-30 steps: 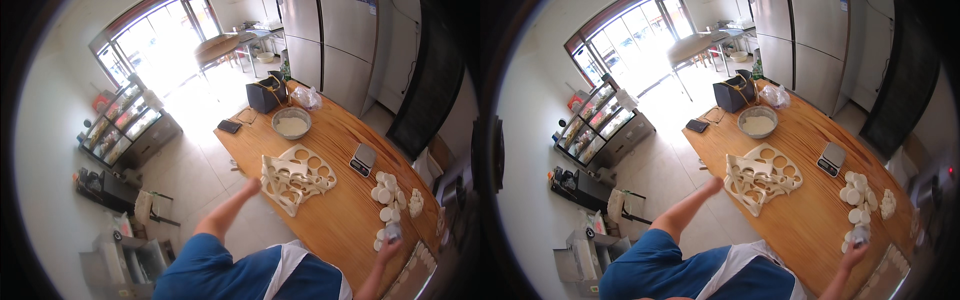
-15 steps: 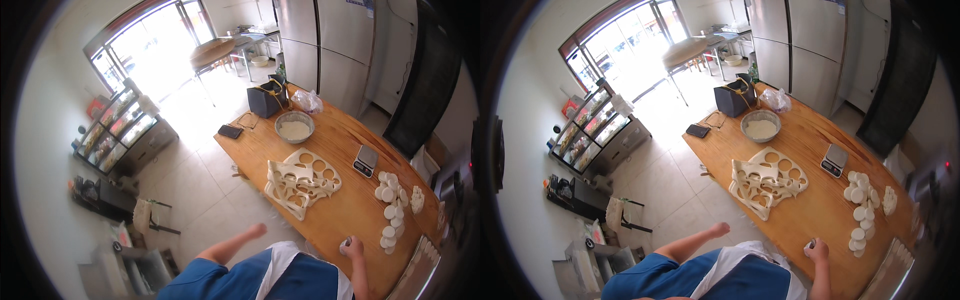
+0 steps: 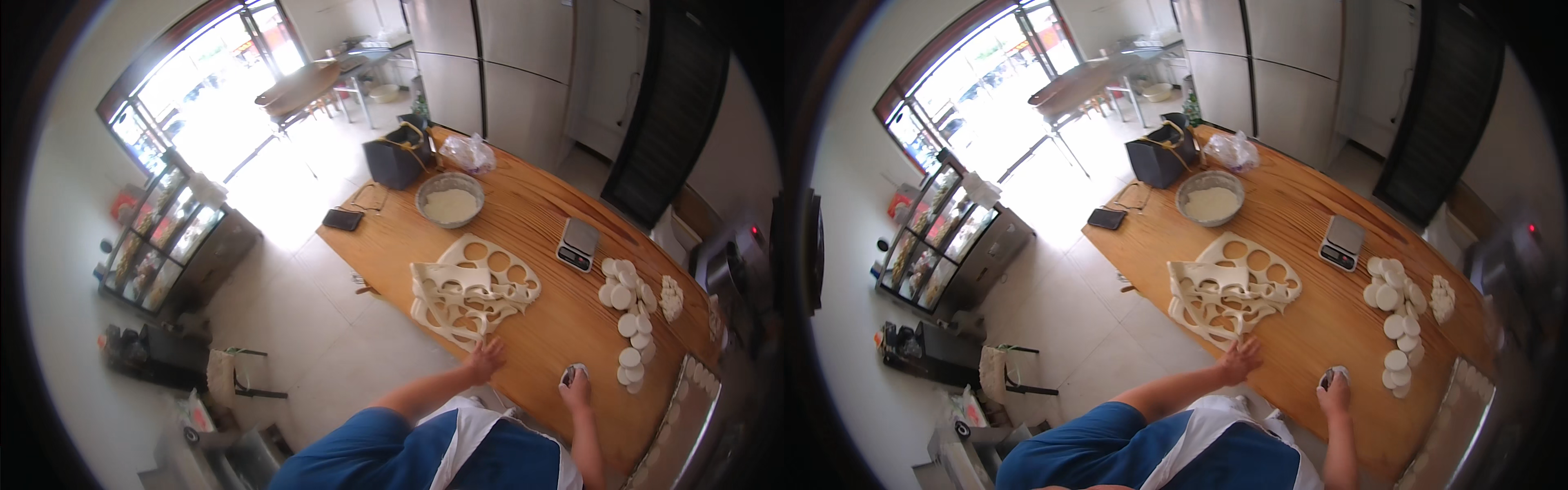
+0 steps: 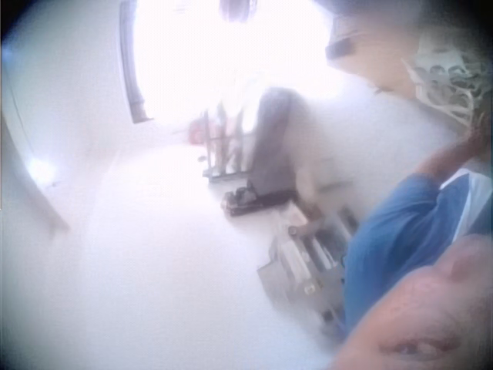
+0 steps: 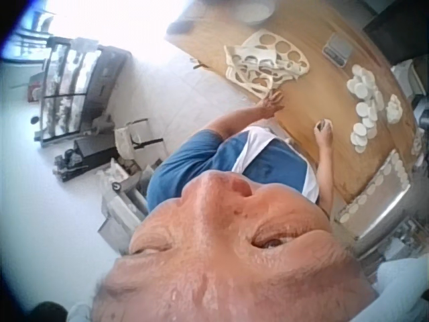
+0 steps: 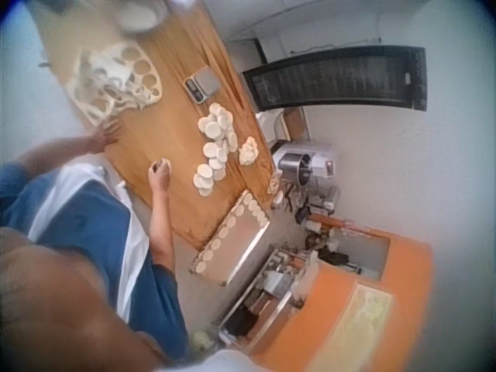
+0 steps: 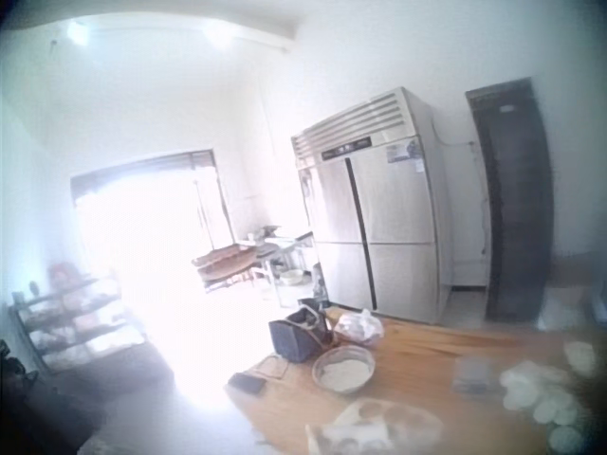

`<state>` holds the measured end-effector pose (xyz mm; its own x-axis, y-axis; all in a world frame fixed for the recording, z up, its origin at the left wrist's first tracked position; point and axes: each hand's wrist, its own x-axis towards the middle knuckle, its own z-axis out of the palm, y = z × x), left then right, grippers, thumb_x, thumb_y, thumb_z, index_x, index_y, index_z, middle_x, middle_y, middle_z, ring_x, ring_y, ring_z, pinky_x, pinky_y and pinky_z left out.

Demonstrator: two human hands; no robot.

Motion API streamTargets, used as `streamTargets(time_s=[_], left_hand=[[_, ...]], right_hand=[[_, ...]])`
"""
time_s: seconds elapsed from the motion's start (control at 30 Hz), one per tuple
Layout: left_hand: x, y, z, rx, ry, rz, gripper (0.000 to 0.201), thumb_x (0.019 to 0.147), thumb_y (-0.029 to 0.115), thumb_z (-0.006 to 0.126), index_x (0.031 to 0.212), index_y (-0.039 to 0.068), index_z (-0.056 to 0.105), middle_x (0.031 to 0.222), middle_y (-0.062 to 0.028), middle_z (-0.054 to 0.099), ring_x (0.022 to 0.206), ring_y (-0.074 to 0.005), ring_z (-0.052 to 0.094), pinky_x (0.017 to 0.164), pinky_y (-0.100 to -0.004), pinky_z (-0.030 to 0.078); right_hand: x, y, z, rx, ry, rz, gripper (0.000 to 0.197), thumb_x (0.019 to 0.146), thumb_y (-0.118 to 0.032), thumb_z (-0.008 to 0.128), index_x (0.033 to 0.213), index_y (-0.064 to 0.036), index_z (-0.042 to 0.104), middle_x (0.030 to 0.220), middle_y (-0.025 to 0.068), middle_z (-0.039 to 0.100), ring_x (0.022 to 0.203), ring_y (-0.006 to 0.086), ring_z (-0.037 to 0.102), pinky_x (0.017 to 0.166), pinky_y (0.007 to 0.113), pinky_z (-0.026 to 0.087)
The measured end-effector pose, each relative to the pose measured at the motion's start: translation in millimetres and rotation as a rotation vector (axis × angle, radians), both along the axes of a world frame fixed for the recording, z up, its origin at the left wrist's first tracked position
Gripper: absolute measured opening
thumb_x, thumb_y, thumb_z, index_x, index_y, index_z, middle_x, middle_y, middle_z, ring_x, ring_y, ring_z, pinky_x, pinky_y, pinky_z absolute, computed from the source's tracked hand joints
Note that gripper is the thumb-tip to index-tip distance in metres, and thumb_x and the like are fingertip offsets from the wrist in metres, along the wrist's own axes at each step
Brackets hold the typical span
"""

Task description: The person uses a circular metal cutter to stamp out circles of dough from a rolled sheet, placing each piece onto a scale to check its weight and then setting it aside on the table.

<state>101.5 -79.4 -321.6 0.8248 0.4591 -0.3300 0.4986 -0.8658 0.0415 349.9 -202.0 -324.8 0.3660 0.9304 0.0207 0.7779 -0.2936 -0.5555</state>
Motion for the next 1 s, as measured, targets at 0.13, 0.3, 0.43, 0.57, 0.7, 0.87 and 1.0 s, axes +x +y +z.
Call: streamTargets(time_s=[0.13,0.3,0.43,0.57,0.7,0.87,1.0], left_hand=[[-25,52,-43,0.306,-0.088,-0.03,0.043,0.073,0.028,0.051,0.114,0.014,0.045,0.121,-0.0118,0.037,0.117,-0.03,0.028,0.084,-0.054,0.031],[-44,123,-55,0.398,0.126,0.004,0.035,0.079,0.021,0.041,0.111,0.009,0.05,0.124,-0.0104,0.038,0.12,-0.0285,0.026,0.088,-0.0503,0.034],[-27,158,0,0.321,0.112,0.042,0.021,0.076,0.015,0.043,0.09,0.005,0.054,0.095,-0.0097,0.05,0.084,-0.0283,0.049,0.07,-0.0383,0.042],[-176,240,-22,0.304,-0.079,0.322,0.039,0.074,0.015,0.051,0.112,0.008,0.046,0.114,-0.0149,0.047,0.104,-0.0285,0.044,0.089,-0.0396,0.033],[-142,208,28,0.159,0.186,0.674,0.046,0.077,0.003,0.041,0.12,0.018,0.043,0.127,-0.0149,0.035,0.116,-0.0306,0.035,0.094,-0.0416,0.03],[-122,136,-25,0.375,-0.256,0.551,0.04,0.073,0.007,0.047,0.112,0.008,0.049,0.128,-0.0158,0.033,0.116,-0.0331,0.033,0.094,-0.0468,0.027],[-82,33,-8,-0.032,-0.394,0.466,0.041,0.069,0.002,0.047,0.11,0.002,0.047,0.129,-0.021,0.027,0.12,-0.0371,0.025,0.096,-0.0447,0.026]], right_hand=[[-12,1,11,-0.059,0.008,0.011,0.037,0.065,-0.013,0.063,0.096,-0.0038,0.045,0.093,0.0204,0.05,0.088,0.0367,0.049,0.074,0.041,0.041],[-18,12,23,-0.095,0.03,-0.036,0.032,0.065,-0.009,0.06,0.093,-0.0039,0.045,0.089,0.0177,0.051,0.085,0.0347,0.051,0.071,0.042,0.042],[-7,-3,32,-0.063,0.03,-0.097,0.025,0.068,-0.011,0.057,0.089,-0.0051,0.047,0.088,0.0159,0.052,0.084,0.0336,0.051,0.07,0.041,0.042],[-35,33,40,0.006,0.141,-0.036,0.01,0.069,-0.011,0.052,0.078,-0.0054,0.051,0.077,0.0145,0.054,0.075,0.0338,0.052,0.064,0.042,0.04],[-33,54,35,-0.083,0.174,0.024,0.012,0.071,-0.009,0.05,0.082,-0.0065,0.053,0.085,0.0141,0.056,0.083,0.0302,0.053,0.07,0.039,0.043],[-29,77,34,-0.079,0.06,0.051,0.012,0.072,-0.007,0.047,0.082,-0.0051,0.053,0.087,0.0144,0.056,0.086,0.0295,0.053,0.073,0.038,0.043],[1,74,45,-0.1,-0.025,-0.069,0.013,0.072,-0.007,0.045,0.082,-0.0032,0.052,0.091,0.0153,0.054,0.089,0.0297,0.05,0.077,0.037,0.042]])
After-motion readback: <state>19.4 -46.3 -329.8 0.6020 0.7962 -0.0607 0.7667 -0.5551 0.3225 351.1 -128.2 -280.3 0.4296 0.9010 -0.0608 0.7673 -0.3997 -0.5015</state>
